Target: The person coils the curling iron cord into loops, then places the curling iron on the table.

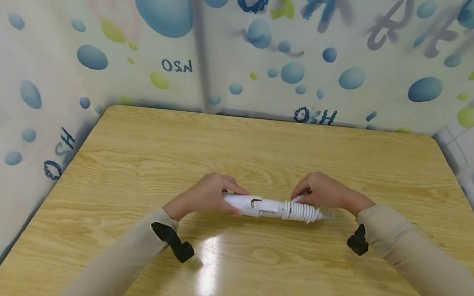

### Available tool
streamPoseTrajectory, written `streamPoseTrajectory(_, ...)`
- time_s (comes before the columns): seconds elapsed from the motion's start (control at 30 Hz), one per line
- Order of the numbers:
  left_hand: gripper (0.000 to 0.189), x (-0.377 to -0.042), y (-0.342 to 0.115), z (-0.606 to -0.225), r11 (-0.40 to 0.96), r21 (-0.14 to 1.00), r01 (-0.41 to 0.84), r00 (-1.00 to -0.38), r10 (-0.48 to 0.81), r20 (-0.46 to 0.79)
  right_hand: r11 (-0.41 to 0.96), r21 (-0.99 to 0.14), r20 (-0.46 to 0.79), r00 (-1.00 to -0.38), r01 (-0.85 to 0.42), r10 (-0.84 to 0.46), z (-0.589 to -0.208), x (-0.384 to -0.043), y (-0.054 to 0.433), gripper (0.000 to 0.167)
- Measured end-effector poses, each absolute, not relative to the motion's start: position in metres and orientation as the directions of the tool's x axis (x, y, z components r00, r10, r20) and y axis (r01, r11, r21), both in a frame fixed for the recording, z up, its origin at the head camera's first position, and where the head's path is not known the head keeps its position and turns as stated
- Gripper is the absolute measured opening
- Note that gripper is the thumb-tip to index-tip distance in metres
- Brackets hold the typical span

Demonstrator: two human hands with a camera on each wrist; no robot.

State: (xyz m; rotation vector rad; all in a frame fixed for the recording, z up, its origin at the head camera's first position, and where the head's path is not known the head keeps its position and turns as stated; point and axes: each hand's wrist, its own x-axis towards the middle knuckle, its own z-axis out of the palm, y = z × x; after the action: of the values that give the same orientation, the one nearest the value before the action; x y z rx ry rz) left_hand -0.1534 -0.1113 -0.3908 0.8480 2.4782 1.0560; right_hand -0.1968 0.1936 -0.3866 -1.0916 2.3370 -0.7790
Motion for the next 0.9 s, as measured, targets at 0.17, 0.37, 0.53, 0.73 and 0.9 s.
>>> streamPoseTrajectory(0.17, 0.044, -0.154, -0.105, -0.407, 0.574, 0.698, 0.427, -0.799, 0.601, -0.006, 0.558, -0.585, -0.091, -0.637, -0.588, -0.766, -0.402, -0.199, 0.198, 0.013)
streamPoseTrajectory(0.37, 0.045, -0.155, -0.103, -0.418, 0.601, 0.683, 0.414, -0.826, 0.563, 0.004, 0.577, -0.535, -0.033, -0.668, -0.617, -0.744, -0.413, -0.199, 0.199, 0.011)
streamPoseTrajectory(0.53, 0.046, -0.158, -0.102, -0.421, 0.571, 0.738, 0.359, -0.831, 0.556, -0.026, 0.572, -0.573, -0.03, -0.683, -0.587, -0.73, -0.417, -0.202, 0.203, 0.012)
streamPoseTrajectory(0.73, 0.044, -0.162, -0.104, -0.425, 0.514, 0.775, 0.367, -0.8, 0.6, -0.019, 0.561, -0.638, -0.048, -0.7, -0.528, -0.712, -0.416, -0.201, 0.205, 0.011)
streamPoseTrajectory(0.9, 0.043, -0.161, -0.103, -0.424, 0.51, 0.767, 0.39, -0.781, 0.625, -0.018, 0.565, -0.679, -0.078, -0.719, -0.469, -0.691, -0.416, -0.198, 0.207, 0.011)
